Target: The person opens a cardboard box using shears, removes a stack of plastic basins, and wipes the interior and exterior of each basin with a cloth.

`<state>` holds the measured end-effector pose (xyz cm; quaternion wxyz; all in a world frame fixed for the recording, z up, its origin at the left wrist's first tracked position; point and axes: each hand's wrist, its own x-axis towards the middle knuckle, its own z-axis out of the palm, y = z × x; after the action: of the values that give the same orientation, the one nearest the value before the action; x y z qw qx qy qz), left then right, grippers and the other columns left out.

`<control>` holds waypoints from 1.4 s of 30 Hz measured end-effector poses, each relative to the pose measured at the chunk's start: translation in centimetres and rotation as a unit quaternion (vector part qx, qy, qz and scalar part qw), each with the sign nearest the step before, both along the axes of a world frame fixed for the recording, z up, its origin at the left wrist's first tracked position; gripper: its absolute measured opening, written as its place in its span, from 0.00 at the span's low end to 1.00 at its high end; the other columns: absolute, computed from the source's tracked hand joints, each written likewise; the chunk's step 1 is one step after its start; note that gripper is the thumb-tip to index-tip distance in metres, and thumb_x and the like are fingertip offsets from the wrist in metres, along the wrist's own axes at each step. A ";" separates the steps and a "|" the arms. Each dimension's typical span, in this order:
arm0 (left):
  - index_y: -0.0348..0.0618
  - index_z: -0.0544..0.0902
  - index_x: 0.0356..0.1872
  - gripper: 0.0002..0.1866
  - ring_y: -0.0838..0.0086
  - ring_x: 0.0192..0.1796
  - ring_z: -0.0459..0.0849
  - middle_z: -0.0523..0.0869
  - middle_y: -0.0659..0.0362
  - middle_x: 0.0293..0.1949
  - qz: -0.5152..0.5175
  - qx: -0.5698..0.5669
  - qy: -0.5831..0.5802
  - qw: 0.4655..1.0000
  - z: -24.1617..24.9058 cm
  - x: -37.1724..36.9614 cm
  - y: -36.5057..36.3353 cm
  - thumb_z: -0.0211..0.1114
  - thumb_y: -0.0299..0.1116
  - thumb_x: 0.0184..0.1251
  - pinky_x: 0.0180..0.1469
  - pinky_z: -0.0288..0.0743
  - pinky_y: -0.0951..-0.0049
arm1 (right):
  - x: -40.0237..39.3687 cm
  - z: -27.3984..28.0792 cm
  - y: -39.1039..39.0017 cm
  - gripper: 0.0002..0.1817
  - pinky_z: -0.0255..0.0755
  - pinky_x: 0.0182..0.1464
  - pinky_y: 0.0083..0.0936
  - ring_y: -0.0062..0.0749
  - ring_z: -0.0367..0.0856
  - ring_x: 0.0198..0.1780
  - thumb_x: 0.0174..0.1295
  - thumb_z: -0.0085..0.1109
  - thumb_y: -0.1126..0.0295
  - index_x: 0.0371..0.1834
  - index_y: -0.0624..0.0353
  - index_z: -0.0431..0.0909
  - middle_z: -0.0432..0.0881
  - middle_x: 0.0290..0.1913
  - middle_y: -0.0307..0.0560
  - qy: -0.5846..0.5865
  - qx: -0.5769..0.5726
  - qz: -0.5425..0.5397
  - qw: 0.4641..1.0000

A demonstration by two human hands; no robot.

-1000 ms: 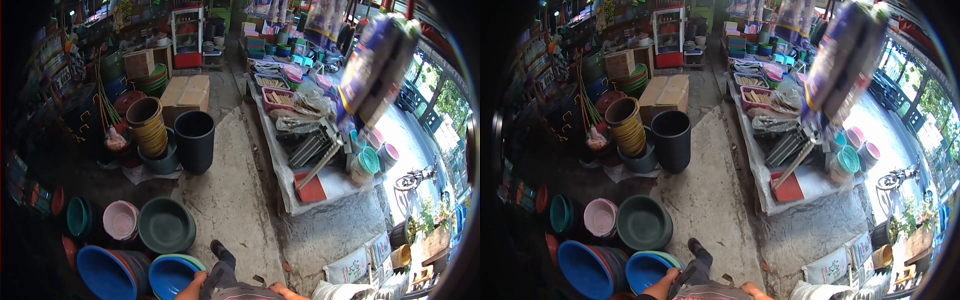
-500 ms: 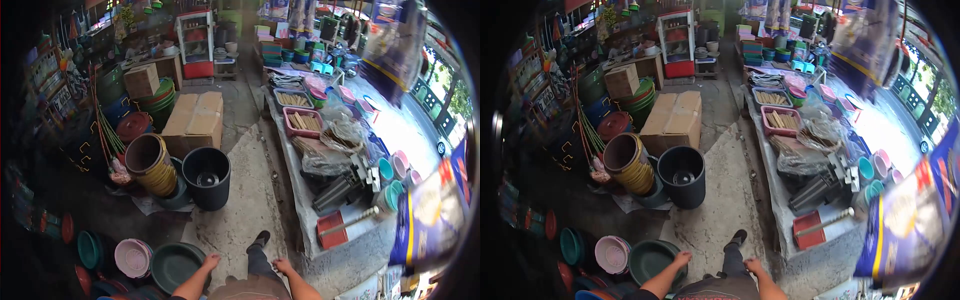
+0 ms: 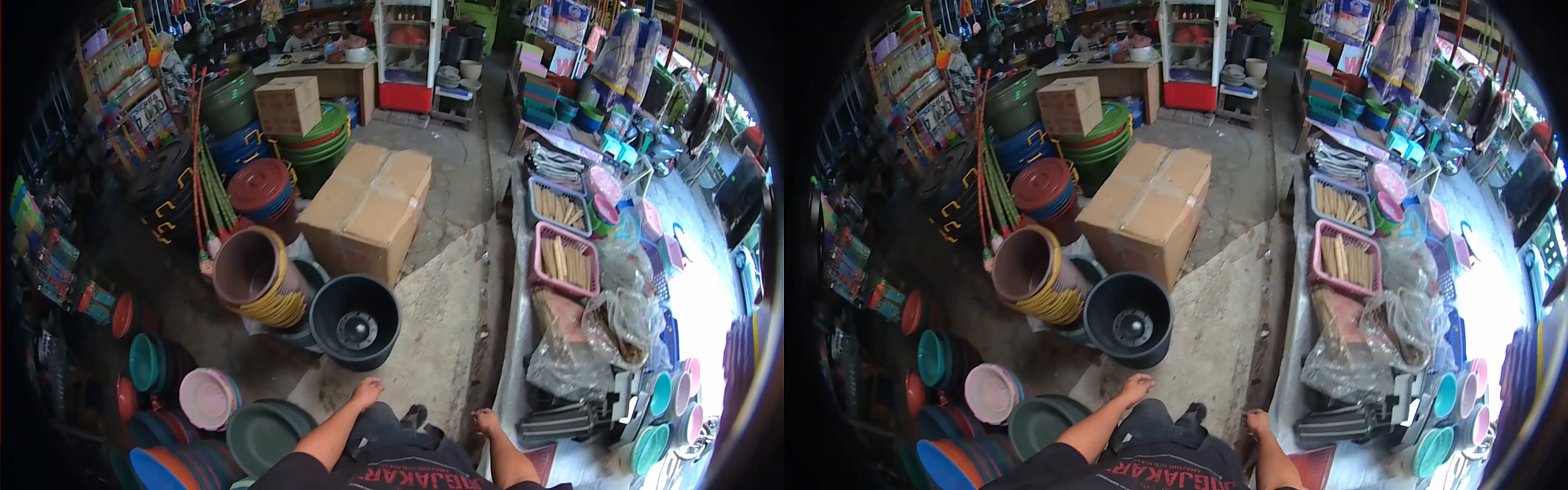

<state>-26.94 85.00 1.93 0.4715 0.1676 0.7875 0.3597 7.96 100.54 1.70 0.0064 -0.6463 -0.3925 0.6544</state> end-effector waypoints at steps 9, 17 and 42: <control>0.43 0.77 0.50 0.25 0.62 0.51 0.79 0.82 0.51 0.47 -0.391 -0.075 0.083 0.914 2.6 -0.1 16.5 0.64 0.46 0.53 0.54 0.70 0.66 | -9.9 -0.8 13.1 0.08 0.70 0.23 0.26 0.26 0.75 0.23 0.56 0.57 0.66 0.30 0.60 0.77 0.79 0.25 0.40 -0.008 0.142 0.085 0.986; 0.43 0.78 0.49 0.25 0.61 0.51 0.79 0.81 0.50 0.46 -0.329 -0.033 0.065 0.942 2.7 -9.0 38.2 0.63 0.46 0.52 0.53 0.71 0.68 | -2.8 -6.9 28.6 0.17 0.75 0.40 0.36 0.46 0.82 0.37 0.54 0.50 0.61 0.34 0.64 0.80 0.82 0.34 0.57 -0.274 0.143 0.297 0.903; 0.71 0.73 0.57 0.37 0.45 0.69 0.52 0.55 0.45 0.68 -0.484 -0.079 0.028 0.871 11.2 -26.4 87.4 0.63 0.68 0.42 0.66 0.47 0.49 | -34.2 -1.4 92.7 0.05 0.67 0.23 0.24 0.27 0.75 0.23 0.55 0.54 0.71 0.30 0.58 0.77 0.79 0.27 0.42 0.052 0.096 0.009 0.994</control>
<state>-53.34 172.43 13.15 0.5760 0.4996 0.6468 0.0185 -26.19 193.22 0.25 0.0829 -0.6041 -0.4590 0.6461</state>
